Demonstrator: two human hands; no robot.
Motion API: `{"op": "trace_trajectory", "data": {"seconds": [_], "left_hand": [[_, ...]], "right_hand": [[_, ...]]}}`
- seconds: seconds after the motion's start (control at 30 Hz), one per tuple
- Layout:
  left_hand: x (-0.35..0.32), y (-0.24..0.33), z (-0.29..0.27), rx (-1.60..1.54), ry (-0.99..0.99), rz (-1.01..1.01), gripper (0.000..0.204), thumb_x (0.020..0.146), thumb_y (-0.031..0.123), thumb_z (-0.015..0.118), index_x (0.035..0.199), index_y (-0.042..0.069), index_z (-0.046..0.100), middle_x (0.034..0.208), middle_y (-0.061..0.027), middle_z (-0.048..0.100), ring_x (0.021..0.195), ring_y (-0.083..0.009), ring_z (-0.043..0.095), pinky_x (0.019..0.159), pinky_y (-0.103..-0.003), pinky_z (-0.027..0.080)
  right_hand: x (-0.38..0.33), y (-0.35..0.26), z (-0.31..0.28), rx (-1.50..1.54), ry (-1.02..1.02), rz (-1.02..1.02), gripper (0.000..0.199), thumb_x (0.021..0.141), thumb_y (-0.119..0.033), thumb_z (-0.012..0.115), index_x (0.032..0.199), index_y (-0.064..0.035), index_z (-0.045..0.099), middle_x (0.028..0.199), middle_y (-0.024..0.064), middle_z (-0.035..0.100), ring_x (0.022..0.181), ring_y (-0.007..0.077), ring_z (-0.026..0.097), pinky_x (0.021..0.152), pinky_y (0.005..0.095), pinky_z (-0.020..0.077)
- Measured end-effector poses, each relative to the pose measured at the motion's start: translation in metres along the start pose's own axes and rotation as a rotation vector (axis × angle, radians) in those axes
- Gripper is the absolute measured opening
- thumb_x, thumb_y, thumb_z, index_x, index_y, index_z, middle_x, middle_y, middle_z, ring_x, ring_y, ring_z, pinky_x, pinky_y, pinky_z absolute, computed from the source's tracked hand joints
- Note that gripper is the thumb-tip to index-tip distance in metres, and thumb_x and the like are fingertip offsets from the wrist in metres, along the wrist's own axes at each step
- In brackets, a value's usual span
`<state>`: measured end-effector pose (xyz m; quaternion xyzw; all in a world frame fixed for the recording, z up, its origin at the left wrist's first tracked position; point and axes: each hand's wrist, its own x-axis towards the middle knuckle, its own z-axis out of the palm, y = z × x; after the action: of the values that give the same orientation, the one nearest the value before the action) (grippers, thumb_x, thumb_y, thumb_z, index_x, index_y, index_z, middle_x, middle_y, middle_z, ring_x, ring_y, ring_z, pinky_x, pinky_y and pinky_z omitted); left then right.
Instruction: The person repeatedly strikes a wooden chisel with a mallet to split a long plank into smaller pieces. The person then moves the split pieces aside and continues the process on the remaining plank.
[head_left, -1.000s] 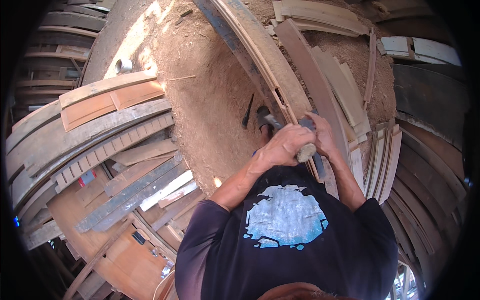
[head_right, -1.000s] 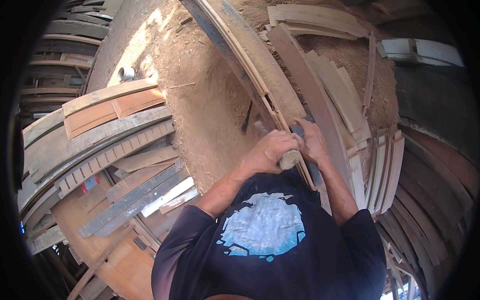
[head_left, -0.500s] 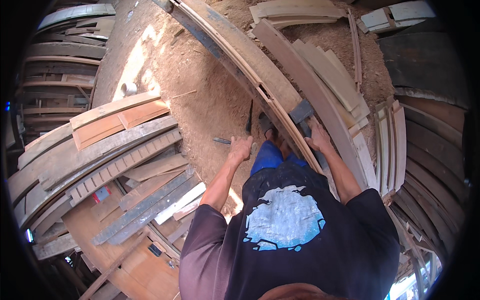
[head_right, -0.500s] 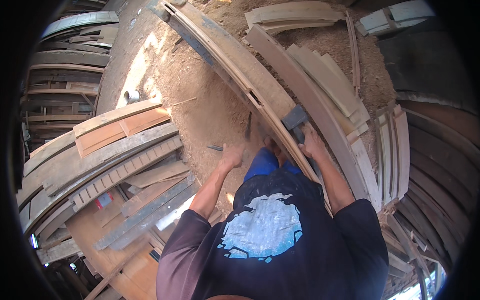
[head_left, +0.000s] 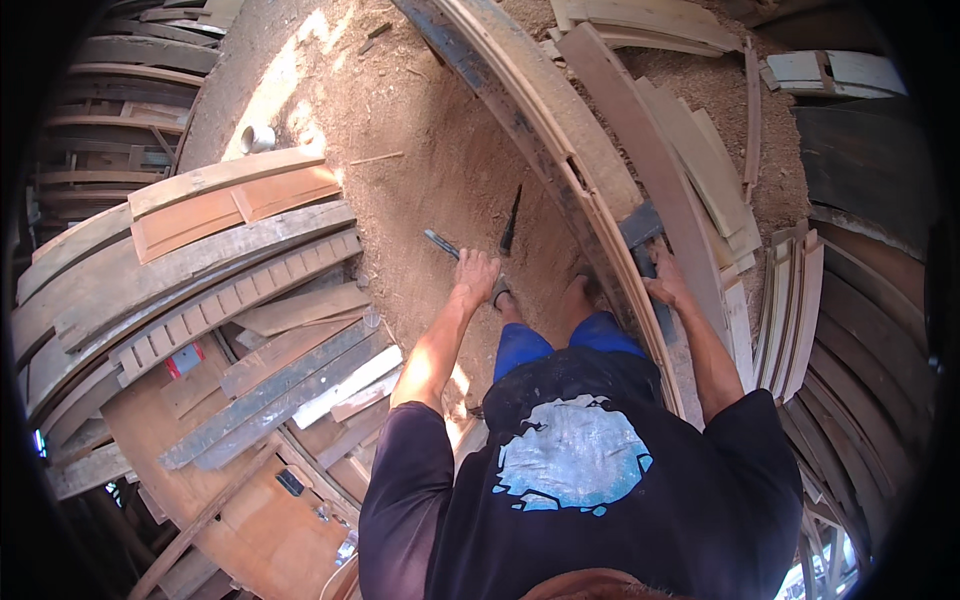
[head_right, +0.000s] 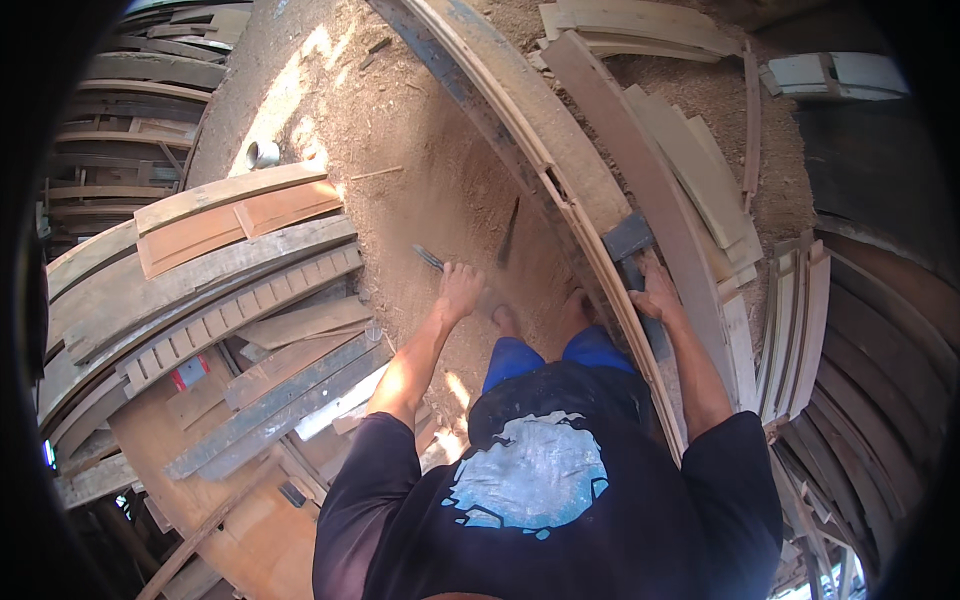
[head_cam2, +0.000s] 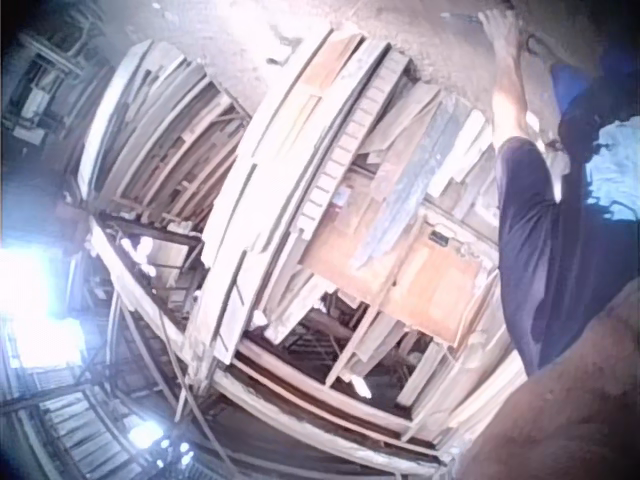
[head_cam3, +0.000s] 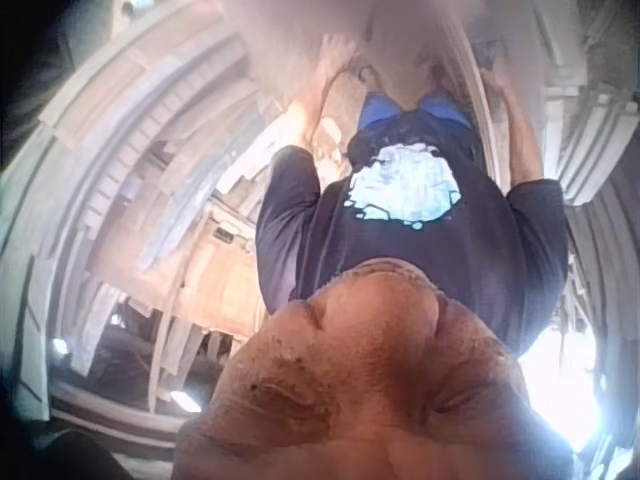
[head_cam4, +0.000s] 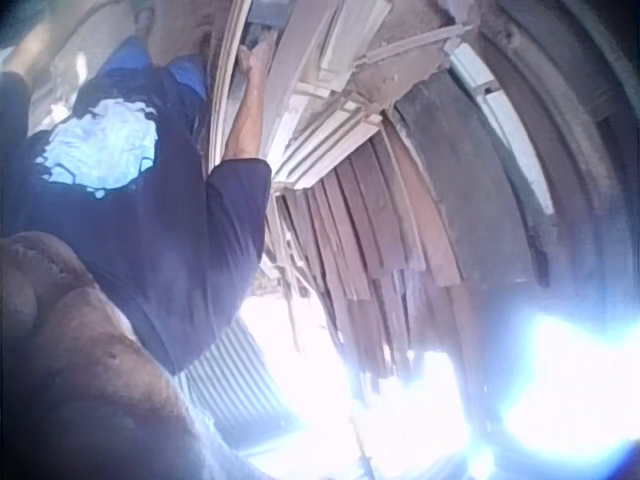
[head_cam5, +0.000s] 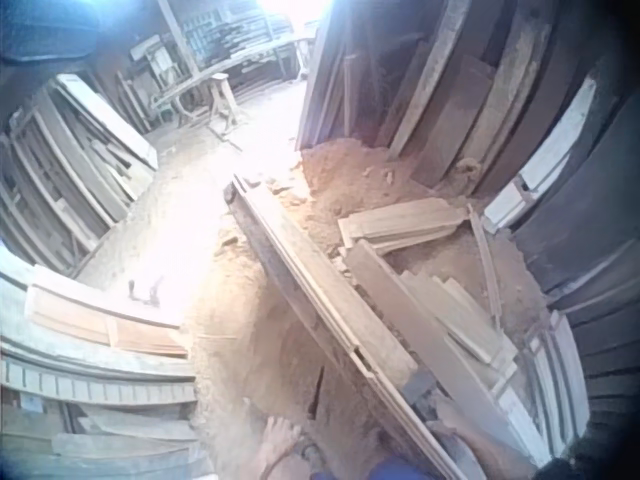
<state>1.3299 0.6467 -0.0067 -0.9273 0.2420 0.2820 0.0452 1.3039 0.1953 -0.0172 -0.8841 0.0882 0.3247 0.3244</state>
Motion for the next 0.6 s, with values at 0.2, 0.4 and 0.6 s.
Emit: {"op": "trace_trajectory", "data": {"seconds": [0.2,0.4,0.6], "left_hand": [[0.024,-0.062,0.068,0.256,-0.213,-0.034,0.033,0.094,0.022,0.056,0.123,0.013,0.068,0.132,-0.0175,0.06,0.13,-0.0355,0.049,0.112,-0.054,0.027],[0.091,-0.098,0.14,-0.019,-0.468,-0.162,0.041,0.102,0.028,0.045,0.14,0.021,0.06,0.148,-0.019,0.05,0.142,-0.0385,0.038,0.116,-0.06,0.022],[0.178,-0.078,0.323,-0.376,-0.385,-0.29,0.043,0.102,0.034,0.044,0.143,0.027,0.057,0.147,-0.0198,0.049,0.143,-0.0405,0.037,0.117,-0.059,0.025]], "right_hand": [[-0.008,-0.018,-0.019,-0.045,-0.099,0.04,0.077,0.072,-0.019,0.073,0.138,0.0047,0.042,0.136,0.0318,0.053,0.13,0.0474,0.048,0.11,0.0505,0.0389],[-0.016,0.013,-0.013,-0.033,-0.029,0.112,0.065,0.075,-0.037,0.081,0.123,-0.0023,0.053,0.103,0.0111,0.059,0.095,0.0204,0.057,0.088,0.0318,0.0462],[-0.015,-0.037,-0.008,0.243,0.037,0.212,0.063,0.076,-0.037,0.079,0.123,-0.0033,0.054,0.108,0.0076,0.06,0.1,0.0187,0.056,0.091,0.0329,0.0461]]}}
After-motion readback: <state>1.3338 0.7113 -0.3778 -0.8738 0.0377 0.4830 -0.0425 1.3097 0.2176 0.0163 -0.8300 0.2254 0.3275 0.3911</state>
